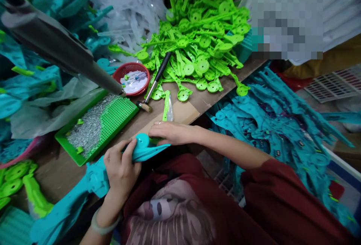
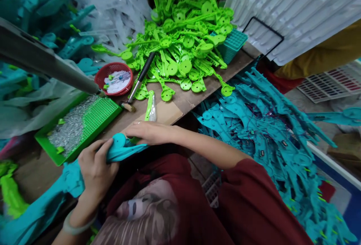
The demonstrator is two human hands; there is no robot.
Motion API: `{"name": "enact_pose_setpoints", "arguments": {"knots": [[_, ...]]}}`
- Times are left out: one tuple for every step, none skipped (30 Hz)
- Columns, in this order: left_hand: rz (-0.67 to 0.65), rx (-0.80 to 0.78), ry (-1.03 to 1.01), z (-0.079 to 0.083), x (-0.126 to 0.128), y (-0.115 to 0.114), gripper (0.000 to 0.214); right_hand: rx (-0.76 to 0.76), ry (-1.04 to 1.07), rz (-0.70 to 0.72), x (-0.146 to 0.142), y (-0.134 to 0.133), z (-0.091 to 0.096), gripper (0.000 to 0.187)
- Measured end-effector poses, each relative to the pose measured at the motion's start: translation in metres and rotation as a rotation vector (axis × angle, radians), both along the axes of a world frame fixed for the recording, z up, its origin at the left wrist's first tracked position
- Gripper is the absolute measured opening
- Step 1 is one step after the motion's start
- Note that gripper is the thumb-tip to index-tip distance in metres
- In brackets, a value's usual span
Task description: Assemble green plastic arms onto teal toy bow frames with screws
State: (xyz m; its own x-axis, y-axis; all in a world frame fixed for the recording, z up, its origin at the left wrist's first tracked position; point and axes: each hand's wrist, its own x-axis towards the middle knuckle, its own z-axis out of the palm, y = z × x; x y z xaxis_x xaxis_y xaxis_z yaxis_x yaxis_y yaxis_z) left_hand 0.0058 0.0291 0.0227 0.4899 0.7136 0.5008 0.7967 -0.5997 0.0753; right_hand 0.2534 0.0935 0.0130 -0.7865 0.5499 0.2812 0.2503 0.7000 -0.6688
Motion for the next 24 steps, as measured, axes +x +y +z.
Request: {"name": "enact_pose_setpoints", "arguments": {"knots": [[0.003,-0.020,0.008,-0.002,-0.001,0.001,0.066,-0.017,0.036,-0.024,0.002,0.000,-0.002,0.016],[0.005,-0.038,0.015,-0.004,-0.002,0.001,0.066,-0.017,0.066,-0.051,0.006,0.000,-0.003,0.015],[0.009,-0.049,0.023,-0.006,-0.003,0.001,0.067,0.001,0.087,-0.079,0.010,-0.001,-0.003,0.015],[0.011,-0.060,0.035,-0.007,-0.004,0.001,0.067,0.032,0.092,-0.099,0.014,-0.001,-0.003,0.017],[0.013,-0.074,0.051,-0.009,-0.004,0.000,0.068,0.070,0.080,-0.108,0.018,-0.002,-0.002,0.019],[0.016,-0.095,0.068,-0.010,-0.004,0.000,0.067,0.104,0.052,-0.112,0.023,-0.002,-0.001,0.021],[0.018,-0.121,0.085,-0.011,-0.004,0.000,0.066,0.126,0.013,-0.112,0.026,-0.003,0.001,0.024],[0.019,-0.150,0.099,-0.010,-0.003,0.001,0.065,0.136,-0.027,-0.107,0.029,-0.002,0.002,0.028],[0.018,-0.180,0.110,-0.009,-0.002,0.002,0.065,0.137,-0.058,-0.102,0.032,-0.002,0.002,0.030],[0.018,-0.209,0.119,-0.008,-0.001,0.004,0.065,0.129,-0.076,-0.097,0.033,0.000,0.001,0.032],[0.020,-0.235,0.128,-0.007,0.000,0.006,0.068,0.115,-0.077,-0.098,0.033,0.001,-0.001,0.034],[0.019,-0.260,0.138,-0.005,0.002,0.008,0.070,0.101,-0.066,-0.102,0.033,0.002,-0.004,0.035],[0.018,-0.281,0.149,-0.003,0.003,0.010,0.073,0.089,-0.046,-0.106,0.032,0.003,-0.008,0.036],[0.017,-0.292,0.159,-0.002,0.005,0.012,0.076,0.080,-0.026,-0.110,0.031,0.004,-0.011,0.037],[0.015,-0.290,0.167,-0.001,0.006,0.014,0.079,0.075,-0.007,-0.113,0.030,0.005,-0.015,0.038],[0.010,-0.277,0.175,0.000,0.008,0.015,0.082,0.073,0.008,-0.116,0.029,0.005,-0.018,0.038],[0.004,-0.258,0.184,0.001,0.009,0.016,0.084,0.074,0.022,-0.120,0.028,0.005,-0.020,0.038],[-0.004,-0.241,0.195,0.001,0.010,0.017,0.087,0.074,0.033,-0.126,0.028,0.004,-0.022,0.038],[-0.012,-0.229,0.206,0.002,0.011,0.017,0.088,0.072,0.040,-0.132,0.028,0.004,-0.023,0.037],[-0.021,-0.224,0.218,0.002,0.012,0.017,0.088,0.068,0.044,-0.136,0.028,0.004,-0.024,0.036],[-0.029,-0.223,0.227,0.003,0.013,0.018,0.087,0.064,0.046,-0.138,0.028,0.003,-0.024,0.035],[-0.036,-0.221,0.229,0.003,0.013,0.018,0.086,0.059,0.047,-0.136,0.029,0.004,-0.023,0.035],[-0.044,-0.223,0.224,0.003,0.014,0.018,0.086,0.054,0.048,-0.130,0.029,0.004,-0.023,0.035],[-0.055,-0.228,0.214,0.003,0.014,0.018,0.085,0.050,0.050,-0.121,0.030,0.005,-0.023,0.035]]}}
